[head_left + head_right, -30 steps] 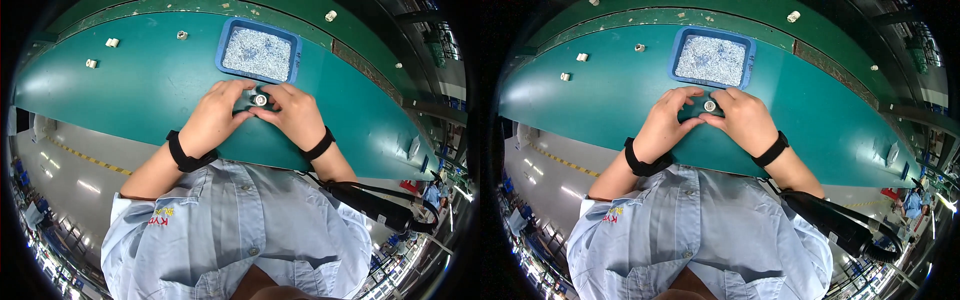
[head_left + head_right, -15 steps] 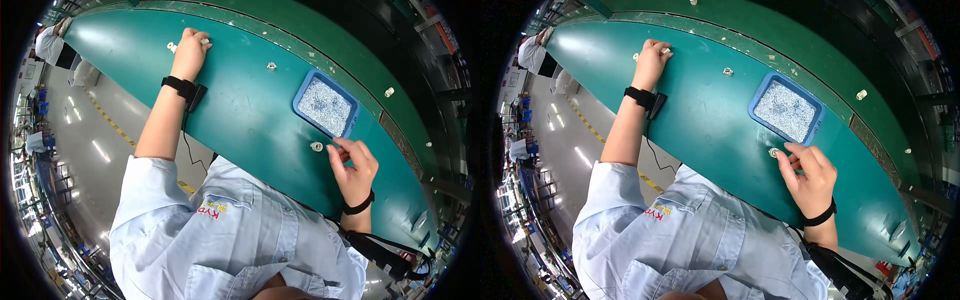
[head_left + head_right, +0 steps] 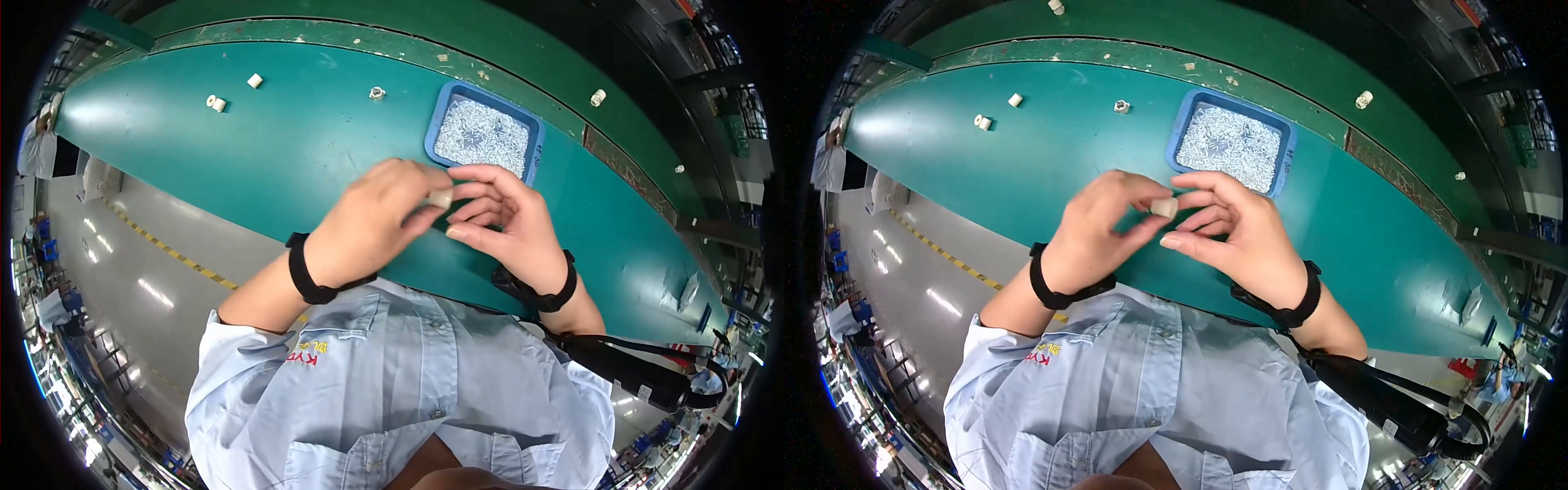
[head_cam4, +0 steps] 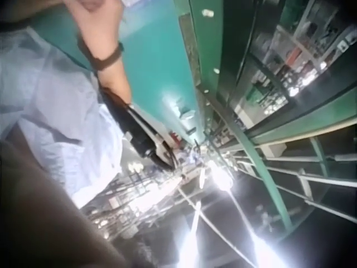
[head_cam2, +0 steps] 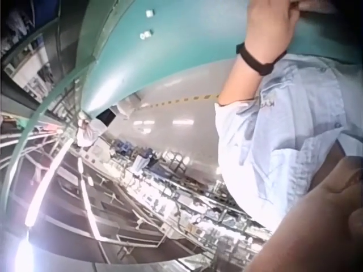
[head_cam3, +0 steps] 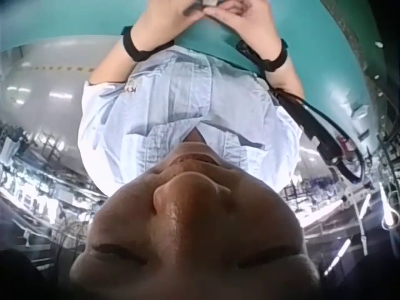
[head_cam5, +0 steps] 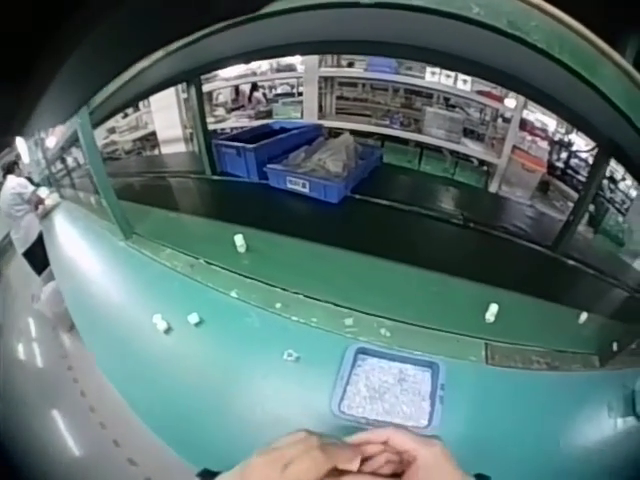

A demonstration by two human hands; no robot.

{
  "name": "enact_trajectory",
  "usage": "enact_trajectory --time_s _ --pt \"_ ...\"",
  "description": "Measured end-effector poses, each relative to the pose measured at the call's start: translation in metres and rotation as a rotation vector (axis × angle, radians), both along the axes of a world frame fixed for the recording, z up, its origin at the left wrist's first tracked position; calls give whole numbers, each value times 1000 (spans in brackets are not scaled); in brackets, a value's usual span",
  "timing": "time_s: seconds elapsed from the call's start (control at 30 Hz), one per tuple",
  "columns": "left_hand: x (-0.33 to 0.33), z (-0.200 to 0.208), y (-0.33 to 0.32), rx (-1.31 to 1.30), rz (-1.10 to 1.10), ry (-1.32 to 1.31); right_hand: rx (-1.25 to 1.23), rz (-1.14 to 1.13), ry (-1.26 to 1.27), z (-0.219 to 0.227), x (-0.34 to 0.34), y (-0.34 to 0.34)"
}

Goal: Assemble electronic components by placing them into a housing and securing them with an electric screwdriver.

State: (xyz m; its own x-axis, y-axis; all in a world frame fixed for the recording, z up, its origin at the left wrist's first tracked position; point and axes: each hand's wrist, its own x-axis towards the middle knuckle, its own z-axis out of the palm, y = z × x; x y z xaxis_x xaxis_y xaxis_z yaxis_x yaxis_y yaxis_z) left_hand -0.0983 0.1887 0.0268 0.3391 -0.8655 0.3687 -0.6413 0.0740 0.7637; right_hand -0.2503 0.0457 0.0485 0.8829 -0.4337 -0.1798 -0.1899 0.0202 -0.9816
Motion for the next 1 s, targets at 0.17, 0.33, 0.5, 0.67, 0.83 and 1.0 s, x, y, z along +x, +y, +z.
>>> enact_trajectory --time_s 0.17,0.33,0.5,0.67,0.83,1.0 --pt "1 -2 -15 -90 -68 194 98 -66 -25 -23 -6 -10" --pt "79 -49 -40 30 281 -37 183 -123 -192 -34 -17 -21" --pt "108 -82 -43 180 178 11 342 -95 -256 -34 -19 -23" --pt "89 -70 -45 138 272 73 532 -90 -149 -27 -25 -26" --pt "42 -38 -27 79 196 218 511 -66 -196 -29 -30 -23" --pt "-6 -25 -11 70 8 462 552 -103 -183 -25 -33 -21"
